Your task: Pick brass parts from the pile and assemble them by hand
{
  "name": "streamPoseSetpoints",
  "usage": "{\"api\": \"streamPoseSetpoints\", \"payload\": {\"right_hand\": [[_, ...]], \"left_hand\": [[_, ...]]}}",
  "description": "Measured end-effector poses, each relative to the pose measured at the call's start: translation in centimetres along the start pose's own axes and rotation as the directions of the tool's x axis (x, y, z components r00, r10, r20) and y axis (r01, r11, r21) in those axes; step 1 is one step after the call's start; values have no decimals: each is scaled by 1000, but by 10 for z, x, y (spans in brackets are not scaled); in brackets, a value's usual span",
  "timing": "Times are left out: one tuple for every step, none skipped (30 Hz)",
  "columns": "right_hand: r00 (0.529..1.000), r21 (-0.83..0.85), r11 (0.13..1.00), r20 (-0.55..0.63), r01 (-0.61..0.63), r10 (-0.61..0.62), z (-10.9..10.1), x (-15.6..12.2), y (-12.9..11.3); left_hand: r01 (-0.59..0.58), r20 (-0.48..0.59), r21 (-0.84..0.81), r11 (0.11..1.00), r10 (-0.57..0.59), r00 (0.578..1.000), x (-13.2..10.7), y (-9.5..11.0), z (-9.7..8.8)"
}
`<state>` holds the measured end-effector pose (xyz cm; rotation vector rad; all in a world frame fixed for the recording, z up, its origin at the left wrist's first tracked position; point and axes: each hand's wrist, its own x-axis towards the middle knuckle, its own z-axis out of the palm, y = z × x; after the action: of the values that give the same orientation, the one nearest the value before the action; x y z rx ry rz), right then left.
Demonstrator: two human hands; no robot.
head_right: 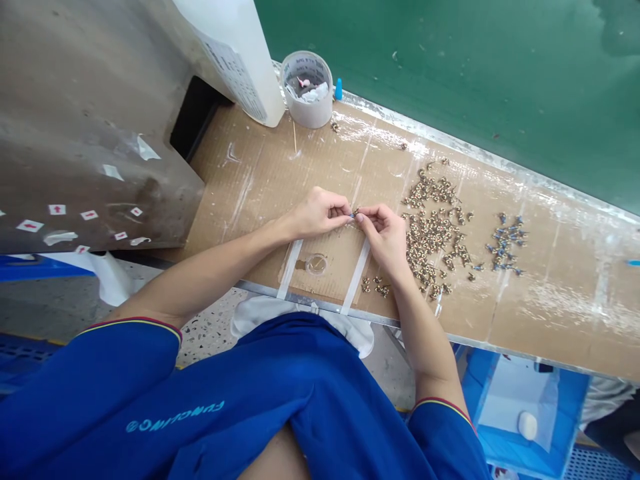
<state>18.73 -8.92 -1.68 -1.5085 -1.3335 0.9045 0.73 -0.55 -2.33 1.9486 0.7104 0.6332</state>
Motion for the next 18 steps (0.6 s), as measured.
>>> {"api": "streamPoseSetpoints", "payload": {"right_hand": [[1000,-5,1000,0,4,-4,0,0,0],[1000,-14,1000,1,10,-10,0,-1,-1],[1000,-27,1000,1,17,-16,0,-1,-1],[1000,-43,999,2,25,-25,0,-1,-1],[999,-59,998,6,36,-35,0,-1,-2],[999,-73,996,11,46,-46,0,-2,-3],[998,-82,995,17,56,-55,0,-2,-3],[998,-86,994,25,63,-61,0,-2,-4],[997,-85,994,34,65,-62,0,-2,-4],[997,-82,995,42,63,-60,0,-2,-5],[997,-77,995,50,59,-55,0,-2,-5],[997,-74,996,59,54,-50,0,-2,-6],[997,-71,996,68,51,-46,0,-2,-6],[996,-71,996,77,52,-46,-1,-1,-7],[995,-72,996,87,54,-48,-1,-1,-7],[994,-74,996,98,58,-51,-2,-1,-7],[992,-74,995,112,61,-52,-3,-1,-8],[990,-73,996,130,59,-49,-4,0,-8]], "left_hand": [[-3,4,5,1000,3,1000,0,0,0],[-6,9,11,1000,6,1000,0,-1,0],[-10,13,18,1000,9,1000,0,-1,0],[-14,15,25,1000,13,1000,1,-2,0],[-19,18,30,999,18,1000,1,-2,0],[-25,20,36,999,24,1000,1,-2,-1],[-34,22,43,998,33,999,1,-3,-1],[-45,25,51,998,44,999,0,-3,-1],[-58,28,60,996,56,998,0,-3,-1],[-69,34,71,995,67,997,0,-4,-1],[-78,39,84,993,75,996,0,-4,-2],[-84,45,98,992,80,996,0,-4,-2],[-89,54,113,990,83,995,0,-4,-2],[-93,63,129,987,85,994,0,-4,-2],[-98,74,146,984,88,993,0,-4,-2],[-108,84,163,981,95,992,1,-4,-2],[-120,95,181,976,104,990,0,-3,-2],[-134,107,197,971,114,988,0,-3,-2]]}}
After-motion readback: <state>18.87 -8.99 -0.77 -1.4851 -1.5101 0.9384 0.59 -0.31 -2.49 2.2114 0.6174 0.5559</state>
